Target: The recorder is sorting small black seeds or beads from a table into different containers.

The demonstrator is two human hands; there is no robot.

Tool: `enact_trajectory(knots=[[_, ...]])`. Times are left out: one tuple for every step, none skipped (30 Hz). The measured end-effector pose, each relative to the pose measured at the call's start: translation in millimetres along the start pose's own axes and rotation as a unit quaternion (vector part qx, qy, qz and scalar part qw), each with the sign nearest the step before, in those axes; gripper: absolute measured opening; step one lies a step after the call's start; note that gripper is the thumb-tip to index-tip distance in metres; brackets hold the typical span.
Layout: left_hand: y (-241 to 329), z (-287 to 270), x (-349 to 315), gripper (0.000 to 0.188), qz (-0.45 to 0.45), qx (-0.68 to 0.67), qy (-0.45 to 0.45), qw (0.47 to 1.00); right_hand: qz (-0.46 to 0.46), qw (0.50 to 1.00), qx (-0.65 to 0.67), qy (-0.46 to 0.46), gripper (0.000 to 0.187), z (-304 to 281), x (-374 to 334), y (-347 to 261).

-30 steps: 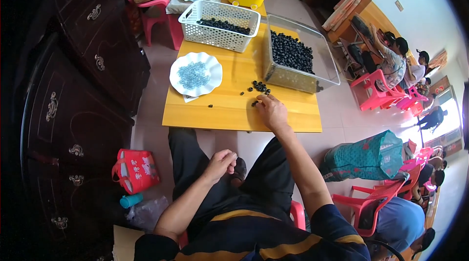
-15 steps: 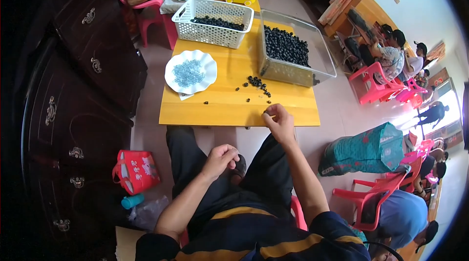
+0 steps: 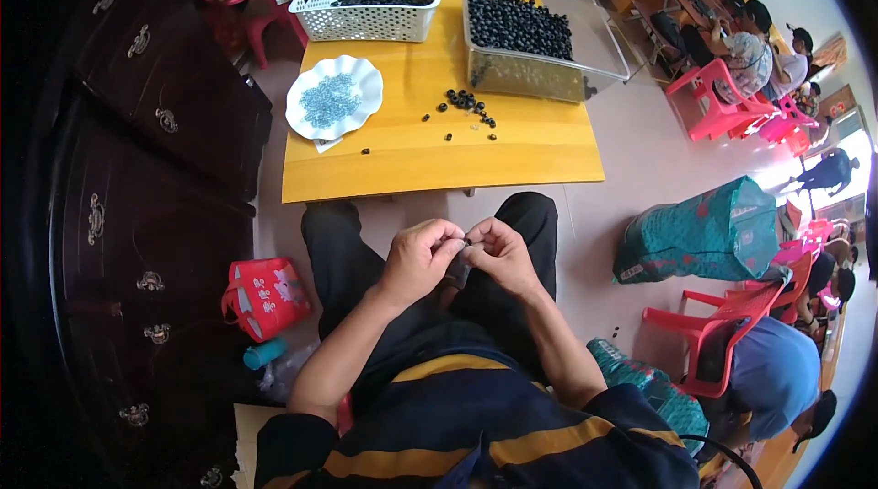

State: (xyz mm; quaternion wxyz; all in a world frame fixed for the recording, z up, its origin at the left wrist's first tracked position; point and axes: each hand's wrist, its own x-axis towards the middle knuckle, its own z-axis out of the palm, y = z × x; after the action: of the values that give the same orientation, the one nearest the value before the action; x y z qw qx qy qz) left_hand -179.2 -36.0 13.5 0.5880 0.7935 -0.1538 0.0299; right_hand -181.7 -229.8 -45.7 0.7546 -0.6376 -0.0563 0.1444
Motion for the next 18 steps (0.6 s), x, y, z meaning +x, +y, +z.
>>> enact_trajectory(knots=[[0.1,1.8,-0.3,0.008,-0.002,0.003,-0.005,1.0,-0.002,1.0,0.01,-0.007,0.02,-0.1,-1.6,2.1],[-0.2,3.0,-0.5,0.008,0.016,0.032,-0.009,0.999,-0.002,1.0,0.015,-0.004,0.02,-0.1,-2.9,4.1],[-0.4,4.4,-1.0,0.008,0.034,0.06,-0.013,0.998,-0.008,1.0,0.014,-0.008,0.02,0.5,-4.5,5.1],[-1.4,6.5,-1.4,0.008,0.033,0.063,-0.018,0.997,-0.015,1.0,0.012,-0.012,0.021,0.8,-5.8,5.8],[-2.9,8.6,-1.8,0.007,0.037,0.079,-0.017,0.996,-0.015,1.0,0.017,-0.008,0.021,0.9,-6.9,6.2],[-2.9,10.2,-1.4,0.007,0.042,0.095,-0.016,0.994,-0.016,1.0,0.018,-0.01,0.021,1.1,-7.7,6.3],[-2.1,11.2,-1.0,0.007,0.041,0.098,-0.021,0.994,-0.018,1.0,0.02,-0.012,0.021,0.9,-8.3,6.2],[-0.5,11.8,-0.3,0.008,0.035,0.1,-0.018,0.994,-0.019,0.999,0.025,-0.008,0.021,0.3,-8.5,5.7],[0.2,12.0,0.5,0.009,0.029,0.102,-0.015,0.994,-0.012,1.0,0.016,-0.007,0.021,0.2,-8.1,5.4],[-0.4,11.9,0.9,0.009,0.029,0.105,-0.021,0.994,-0.006,1.0,0.008,-0.007,0.021,0.3,-7.8,4.8],[-1.6,11.4,0.9,0.009,0.032,0.117,-0.022,0.992,-0.008,1.0,0.012,-0.003,0.021,1.2,-7.7,4.1],[-2.1,11.4,0.9,0.009,0.034,0.129,-0.023,0.991,0.005,1.0,0.017,0.011,0.021,2.6,-7.6,2.6],[-1.4,11.5,0.9,0.009,0.035,0.131,-0.028,0.99,0.019,0.999,0.02,0.024,0.021,3.5,-7.6,1.1],[-0.4,11.2,0.9,0.01,0.037,0.13,-0.03,0.99,0.017,0.999,0.024,0.027,0.021,3.5,-7.8,0.0],[-0.1,10.9,1.6,0.01,0.037,0.13,-0.034,0.99,0.02,0.999,0.031,0.022,0.02,3.0,-8.1,0.0],[-0.2,10.7,2.7,0.01,0.036,0.133,-0.04,0.99,0.023,0.999,0.038,0.017,0.02,2.4,-8.2,-0.3],[-0.4,10.5,3.9,0.009,0.031,0.108,-0.043,0.993,0.023,0.999,0.044,0.02,0.02,1.3,-8.2,-0.8],[-0.2,9.1,3.5,0.009,0.027,0.082,-0.044,0.995,0.031,0.998,0.054,0.009,0.02,1.0,-8.7,-2.6]])
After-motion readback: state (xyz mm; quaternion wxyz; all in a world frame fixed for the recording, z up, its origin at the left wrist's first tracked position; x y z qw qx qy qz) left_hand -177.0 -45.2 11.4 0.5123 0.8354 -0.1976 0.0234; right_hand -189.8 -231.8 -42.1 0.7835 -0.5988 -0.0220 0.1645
